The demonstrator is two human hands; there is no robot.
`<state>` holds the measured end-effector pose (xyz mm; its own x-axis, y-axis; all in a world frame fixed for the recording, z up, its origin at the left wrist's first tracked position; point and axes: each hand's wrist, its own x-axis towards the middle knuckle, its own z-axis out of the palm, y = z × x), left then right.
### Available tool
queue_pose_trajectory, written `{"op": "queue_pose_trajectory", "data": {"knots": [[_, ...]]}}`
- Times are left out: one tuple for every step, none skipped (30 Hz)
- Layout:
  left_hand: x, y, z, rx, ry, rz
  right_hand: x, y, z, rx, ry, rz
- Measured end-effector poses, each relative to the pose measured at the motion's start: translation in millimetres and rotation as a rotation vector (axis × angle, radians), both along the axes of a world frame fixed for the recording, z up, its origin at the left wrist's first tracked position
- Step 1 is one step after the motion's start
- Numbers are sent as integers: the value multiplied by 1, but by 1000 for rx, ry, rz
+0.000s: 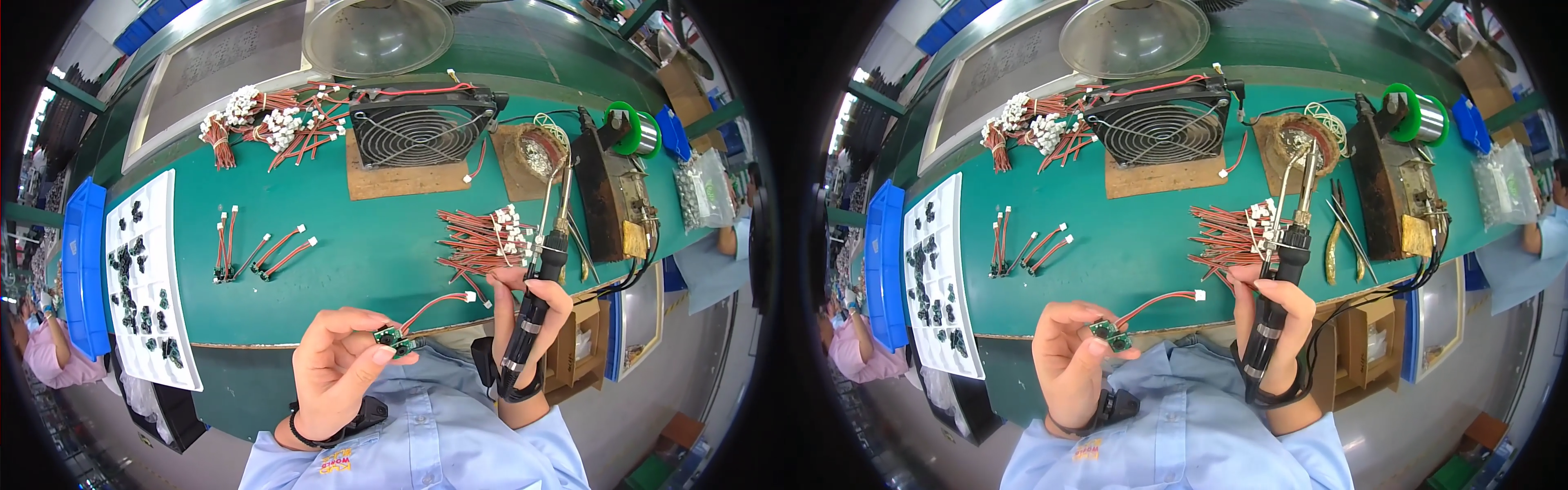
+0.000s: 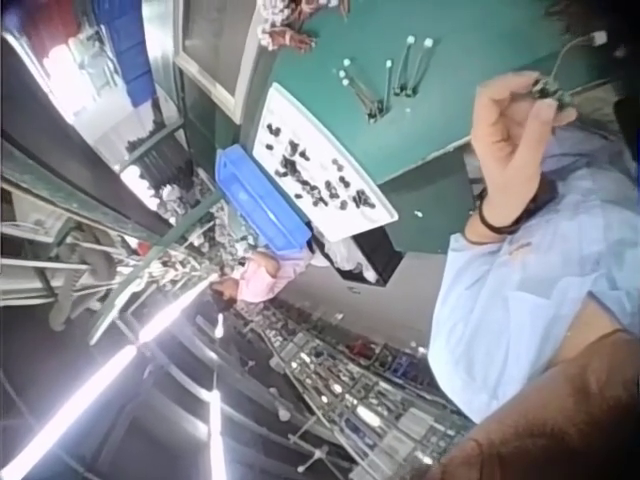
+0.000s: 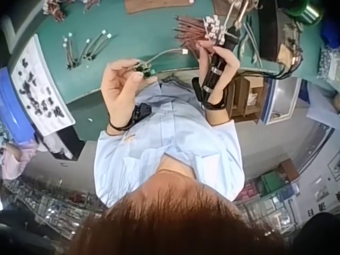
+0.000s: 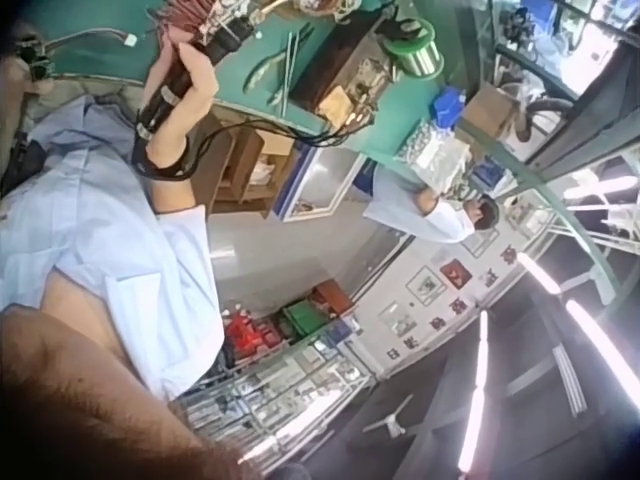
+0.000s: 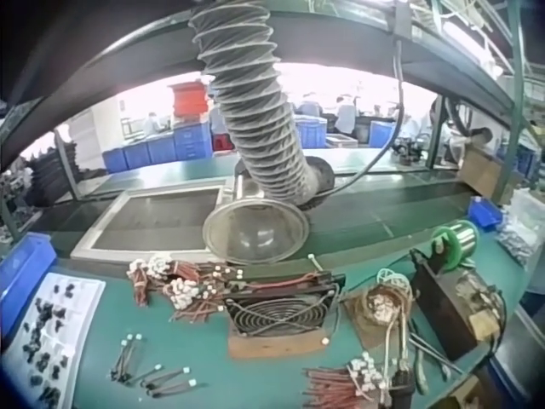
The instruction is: The person picks up a circuit board and a wire, joins them using a soldering iron, and places the assembly on the table before cleaning the iron's tip and repeating the process.
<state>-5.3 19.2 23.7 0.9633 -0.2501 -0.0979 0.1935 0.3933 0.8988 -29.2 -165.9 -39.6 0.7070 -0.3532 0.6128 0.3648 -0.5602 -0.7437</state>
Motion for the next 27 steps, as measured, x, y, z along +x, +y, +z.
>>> {"op": "queue_pose_trajectory", "data": {"knots": [[0,-1,0,1,0,-6,-2,-1,3,-3,-1,28],[1,-1,0,0,29,-20,-2,-3,6,-3,-1,23],[2,-1,-1,0,58,-31,0,-5,7,-100,78,18],[3,-1,-1,0,87,-40,3,-7,9,-198,157,15],[4,-2,-2,2,87,-40,4,-8,10,-295,236,12],[6,-4,-3,4,108,-37,2,-7,10,-294,237,14],[7,-6,-3,5,130,-33,-3,-3,10,-95,154,-35],[7,-6,-3,7,153,-28,-10,2,12,104,72,-82],[7,-5,-4,7,156,-24,-18,5,14,302,-9,-129],[8,-3,-8,-19,114,-33,-27,4,15,304,-7,-122],[9,-2,-13,-46,72,-42,-37,-2,18,264,19,-118],[9,0,-15,-73,30,-52,-45,-9,21,224,45,-115],[9,-2,-15,-74,31,-47,-50,-16,25,223,47,-110],[8,-6,-15,-31,16,-1,-54,-24,29,71,70,55],[7,-10,-15,11,4,40,-58,-31,33,-82,96,216],[7,-12,-15,54,-8,81,-60,-34,37,-234,120,377],[7,-13,-16,53,-4,82,-62,-33,39,-234,124,378],[8,-13,-16,51,-18,74,-63,-30,41,-201,158,403],[8,-13,-17,48,-32,66,-64,-26,43,-167,191,427],[8,-13,-17,47,-47,57,-64,-24,43,-132,224,451],[7,-12,-18,48,-45,59,-64,-24,42,-131,225,453],[6,-11,-19,54,-55,53,-63,-24,40,-145,223,462],[7,-10,-20,57,-67,44,-63,-24,39,-163,221,468],[7,-9,-20,60,-78,35,-62,-24,39,-181,218,473],[7,-9,-20,59,-78,35,-61,-24,39,-181,219,473],[6,-8,-20,67,-75,28,-61,-23,40,-181,220,473],[6,-7,-20,74,-73,21,-60,-23,40,-181,220,474]]}}
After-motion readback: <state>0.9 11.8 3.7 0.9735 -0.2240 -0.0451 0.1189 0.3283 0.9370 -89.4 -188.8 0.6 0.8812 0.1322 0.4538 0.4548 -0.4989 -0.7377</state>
